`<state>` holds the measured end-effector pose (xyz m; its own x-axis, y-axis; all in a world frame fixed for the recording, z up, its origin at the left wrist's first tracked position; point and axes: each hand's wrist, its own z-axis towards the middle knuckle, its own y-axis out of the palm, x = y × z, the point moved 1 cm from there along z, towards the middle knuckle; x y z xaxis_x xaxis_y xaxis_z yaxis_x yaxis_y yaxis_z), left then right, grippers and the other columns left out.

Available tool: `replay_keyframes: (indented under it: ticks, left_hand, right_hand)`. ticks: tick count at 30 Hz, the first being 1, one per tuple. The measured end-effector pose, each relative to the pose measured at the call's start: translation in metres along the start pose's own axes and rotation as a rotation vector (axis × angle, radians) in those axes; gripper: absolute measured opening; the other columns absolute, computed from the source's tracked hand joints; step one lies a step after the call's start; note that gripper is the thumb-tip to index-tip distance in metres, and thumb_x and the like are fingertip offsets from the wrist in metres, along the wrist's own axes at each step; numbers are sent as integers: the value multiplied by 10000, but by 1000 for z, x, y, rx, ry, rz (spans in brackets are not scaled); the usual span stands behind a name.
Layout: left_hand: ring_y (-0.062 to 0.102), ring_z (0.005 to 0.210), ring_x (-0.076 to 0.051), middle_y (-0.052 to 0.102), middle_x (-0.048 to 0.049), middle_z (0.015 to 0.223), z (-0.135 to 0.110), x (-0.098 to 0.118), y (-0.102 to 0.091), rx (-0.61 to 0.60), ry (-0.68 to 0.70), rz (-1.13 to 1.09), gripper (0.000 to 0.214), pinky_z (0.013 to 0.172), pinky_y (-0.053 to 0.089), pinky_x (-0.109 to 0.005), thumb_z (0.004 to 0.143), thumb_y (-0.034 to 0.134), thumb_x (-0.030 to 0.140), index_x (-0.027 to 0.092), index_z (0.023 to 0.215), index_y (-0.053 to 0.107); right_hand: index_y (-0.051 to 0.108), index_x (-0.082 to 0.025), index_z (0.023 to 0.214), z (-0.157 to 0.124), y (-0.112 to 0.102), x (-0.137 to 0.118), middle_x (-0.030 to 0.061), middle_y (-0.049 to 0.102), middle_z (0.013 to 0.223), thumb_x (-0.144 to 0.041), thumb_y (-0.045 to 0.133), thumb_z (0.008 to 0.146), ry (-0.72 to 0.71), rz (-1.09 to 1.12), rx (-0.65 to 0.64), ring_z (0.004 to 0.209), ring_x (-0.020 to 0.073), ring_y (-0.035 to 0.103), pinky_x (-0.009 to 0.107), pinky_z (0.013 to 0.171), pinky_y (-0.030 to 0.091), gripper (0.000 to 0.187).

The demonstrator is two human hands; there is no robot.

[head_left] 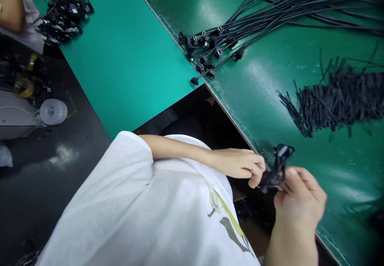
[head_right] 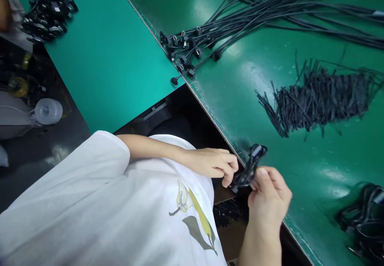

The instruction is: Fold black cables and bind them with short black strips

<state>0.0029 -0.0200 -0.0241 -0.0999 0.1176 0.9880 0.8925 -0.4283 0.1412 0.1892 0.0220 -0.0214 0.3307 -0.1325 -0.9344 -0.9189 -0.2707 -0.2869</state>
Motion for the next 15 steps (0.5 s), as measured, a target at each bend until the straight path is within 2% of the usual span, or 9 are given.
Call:
replay_keyframes:
  ticks: [2,5,6,8,11,13,15]
  left_hand:
    - [534,836,-134,557,-3,811,3,-7,1,35,-136,-56,282,900,418,-263,745,499,2,162,729,731]
    - [467,668,-108,521,16,716,9,-16,-6,117,-309,-344,280,707,414,-240,852,452,123,149,859,730]
    - [440,635,-104,506,19,694,10,-18,-11,117,-323,-419,300,669,403,-238,880,431,166,154,883,731]
    - [440,648,-106,505,15,706,9,-17,-23,144,-291,-452,294,678,409,-236,890,442,202,163,896,734]
    - [518,817,-126,566,-18,828,1,-6,-38,244,-133,-291,186,859,427,-257,831,559,169,139,869,739]
    - [542,877,-152,572,-34,860,-7,6,-40,247,-11,-172,191,932,418,-293,825,596,199,137,913,754]
    - [553,856,-167,563,-37,839,-14,16,-38,201,74,-66,279,917,436,-315,875,560,313,161,977,770]
  right_hand:
    - [593,-199,702,-2,-1,-9,-3,465,550,-399,659,835,-179,-205,0,474,123,390,282,455,278,249]
    - [649,-179,776,-9,8,-19,37,572,620,-371,552,921,-581,-671,-133,562,150,504,279,533,343,260]
    - [651,-176,787,-11,12,-20,40,588,629,-346,520,941,-689,-770,-174,580,150,527,272,552,352,265]
    - [641,-178,789,-9,21,-21,38,611,647,-296,485,960,-814,-808,-232,608,146,563,258,582,375,260]
    - [628,-182,768,3,28,-22,33,639,692,-297,494,951,-792,-690,-275,631,142,585,243,605,406,254]
    - [601,-181,713,13,29,-28,11,601,649,-336,483,950,-676,-595,-300,578,128,538,239,574,393,306]
    - [538,-179,646,21,28,-37,-11,522,596,-386,456,959,-517,-505,-332,555,116,483,235,558,373,384]
